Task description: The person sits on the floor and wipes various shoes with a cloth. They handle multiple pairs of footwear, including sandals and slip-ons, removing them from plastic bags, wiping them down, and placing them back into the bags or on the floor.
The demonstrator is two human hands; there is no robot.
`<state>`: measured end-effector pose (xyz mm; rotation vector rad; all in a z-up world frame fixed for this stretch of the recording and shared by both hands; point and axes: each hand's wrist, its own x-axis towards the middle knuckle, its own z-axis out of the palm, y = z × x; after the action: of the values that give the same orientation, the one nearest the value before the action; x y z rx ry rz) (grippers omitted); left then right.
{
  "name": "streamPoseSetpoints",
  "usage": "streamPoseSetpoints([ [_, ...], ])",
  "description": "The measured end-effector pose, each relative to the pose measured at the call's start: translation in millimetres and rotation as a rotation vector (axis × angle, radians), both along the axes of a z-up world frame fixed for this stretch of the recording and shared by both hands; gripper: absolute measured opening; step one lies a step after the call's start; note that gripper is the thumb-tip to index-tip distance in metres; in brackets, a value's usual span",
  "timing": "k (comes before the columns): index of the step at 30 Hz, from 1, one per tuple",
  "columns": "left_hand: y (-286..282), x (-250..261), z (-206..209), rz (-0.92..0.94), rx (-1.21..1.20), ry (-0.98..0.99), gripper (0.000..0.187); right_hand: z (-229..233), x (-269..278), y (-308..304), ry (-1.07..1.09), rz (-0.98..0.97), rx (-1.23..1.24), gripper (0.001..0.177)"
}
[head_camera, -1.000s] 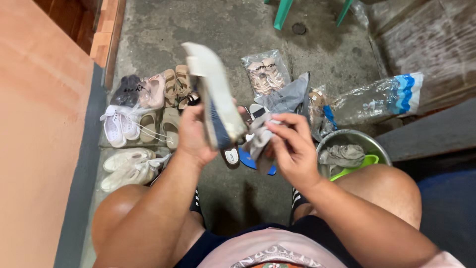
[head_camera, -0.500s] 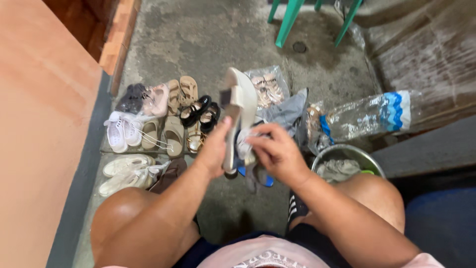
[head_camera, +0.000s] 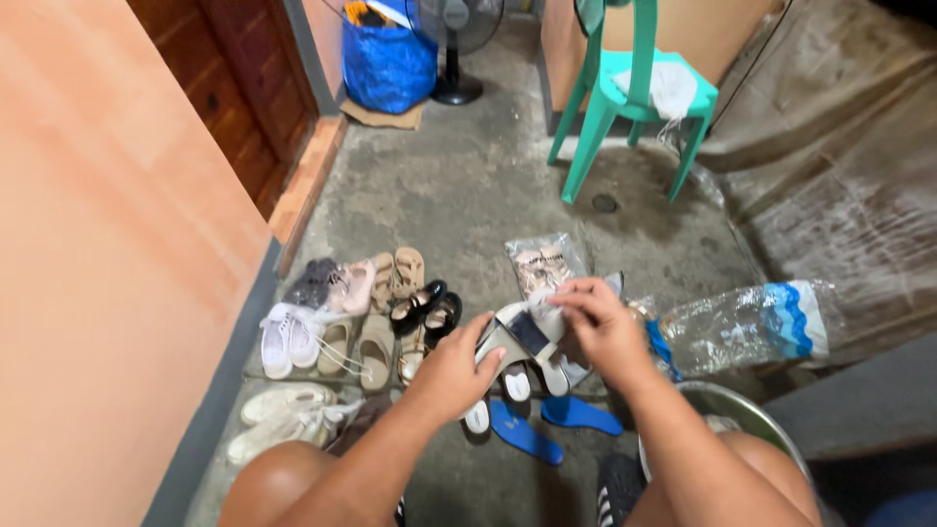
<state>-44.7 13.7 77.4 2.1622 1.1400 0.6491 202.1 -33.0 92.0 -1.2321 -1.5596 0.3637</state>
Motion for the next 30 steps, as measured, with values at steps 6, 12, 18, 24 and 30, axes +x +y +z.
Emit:
streamPoseSetpoints([
  [6, -13, 7, 12, 0.166, 0.168, 0.116, 0.062, -4, -36, -9, -0.288, -0.101, 0.096, 0.023],
  [12, -19, 9, 23, 0.150, 0.373, 0.187, 0.065, -2, -24, -3, -0.185, -0.337, 0.105, 0.017],
  [18, -22, 0, 35, 0.100, 0.631, 0.252, 0.064, -7, -19, 2, -0.116, -0.144, -0.107, 0.024],
  [24, -28, 5, 33, 0.053, 0.693, 0.354, 0.067, -23, -39, -6, -0.340, -0.038, 0.104, 0.040],
  [30, -21, 2, 24, 0.076, 0.780, 0.339, 0.074, -40, -12, 16, -0.179, -0.100, 0.012, 0.034],
])
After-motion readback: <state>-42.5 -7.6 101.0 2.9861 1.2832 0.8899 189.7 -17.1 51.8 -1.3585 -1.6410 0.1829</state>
